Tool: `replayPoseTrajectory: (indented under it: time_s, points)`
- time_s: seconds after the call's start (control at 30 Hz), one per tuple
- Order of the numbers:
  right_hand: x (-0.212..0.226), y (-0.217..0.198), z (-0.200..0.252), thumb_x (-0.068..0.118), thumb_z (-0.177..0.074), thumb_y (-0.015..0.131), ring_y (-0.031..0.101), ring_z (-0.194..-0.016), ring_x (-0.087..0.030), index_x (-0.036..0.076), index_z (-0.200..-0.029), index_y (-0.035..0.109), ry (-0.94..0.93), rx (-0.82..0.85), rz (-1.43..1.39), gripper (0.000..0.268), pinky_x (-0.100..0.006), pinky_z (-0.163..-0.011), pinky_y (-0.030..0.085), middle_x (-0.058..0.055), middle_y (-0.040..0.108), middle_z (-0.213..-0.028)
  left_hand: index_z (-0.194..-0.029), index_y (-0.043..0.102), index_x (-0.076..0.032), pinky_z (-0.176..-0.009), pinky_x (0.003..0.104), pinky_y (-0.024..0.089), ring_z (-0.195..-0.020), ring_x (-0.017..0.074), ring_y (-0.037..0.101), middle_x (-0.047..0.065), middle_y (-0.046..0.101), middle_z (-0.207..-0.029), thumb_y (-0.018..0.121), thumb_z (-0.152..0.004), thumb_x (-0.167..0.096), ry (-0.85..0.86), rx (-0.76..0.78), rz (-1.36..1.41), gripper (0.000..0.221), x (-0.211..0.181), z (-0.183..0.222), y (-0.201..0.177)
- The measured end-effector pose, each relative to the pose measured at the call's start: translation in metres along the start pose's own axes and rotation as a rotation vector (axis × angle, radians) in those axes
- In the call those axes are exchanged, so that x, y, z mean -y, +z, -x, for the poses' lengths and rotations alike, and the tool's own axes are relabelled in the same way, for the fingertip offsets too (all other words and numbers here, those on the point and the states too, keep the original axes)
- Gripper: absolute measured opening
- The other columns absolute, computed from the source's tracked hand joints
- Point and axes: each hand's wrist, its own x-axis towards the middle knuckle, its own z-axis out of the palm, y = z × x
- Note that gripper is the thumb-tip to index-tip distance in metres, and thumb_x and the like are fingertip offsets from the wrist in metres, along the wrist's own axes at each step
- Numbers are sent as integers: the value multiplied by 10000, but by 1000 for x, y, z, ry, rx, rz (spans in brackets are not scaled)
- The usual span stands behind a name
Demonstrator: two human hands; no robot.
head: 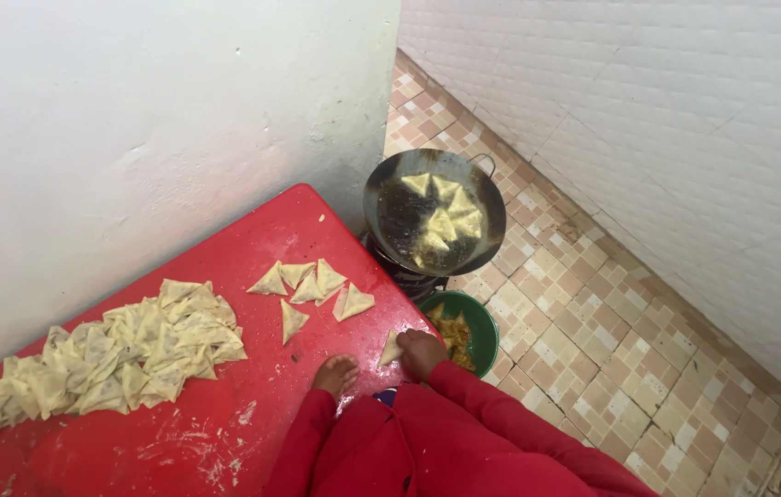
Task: Preparing and frying samosas in a large wok of oil
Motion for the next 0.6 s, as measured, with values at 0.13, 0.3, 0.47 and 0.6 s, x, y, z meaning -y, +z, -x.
replayPoseTrajectory:
  time_s: [0.13,0.3,0.47,0.6]
  points:
    - [23,-27,-11,274,-943,697,745,-886,-496,236,-1191,625,98,130,-285,261,-629,-741,646,-130,654,-1077,-1523,640,-143,-1066,498,640,-1177,323,811,138,796,-1356,907,-992,-103,-5,90,-187,595,9,-14,10]
    - [49,-69,-22,363,-1030,766,768,-1064,-445,201,-1184,746,78,115,-517,224,-571,-869,659,-122,733,-1143,-1503,671,-105,-963,399,699,-1095,291,809,188,759,-1241,885,-981,4,119,155,-344,575,25,-21,33]
    - [31,-60,-13,360,-1032,767,771,-1049,-414,218,-1131,781,77,74,-440,174,-558,-863,662,-88,748,-1115,-1368,774,-62,-899,380,721,-1017,267,844,192,821,-1157,870,-988,-33,141,130,-460,393,18,-26,31]
    - [12,-89,-20,392,-973,837,777,-969,-435,181,-1015,866,264,-82,-269,217,-573,-829,660,-125,799,-1004,-1294,867,-287,-825,310,744,-947,155,874,21,905,-1124,900,-923,-225,158,-34,-805,378,-7,10,36]
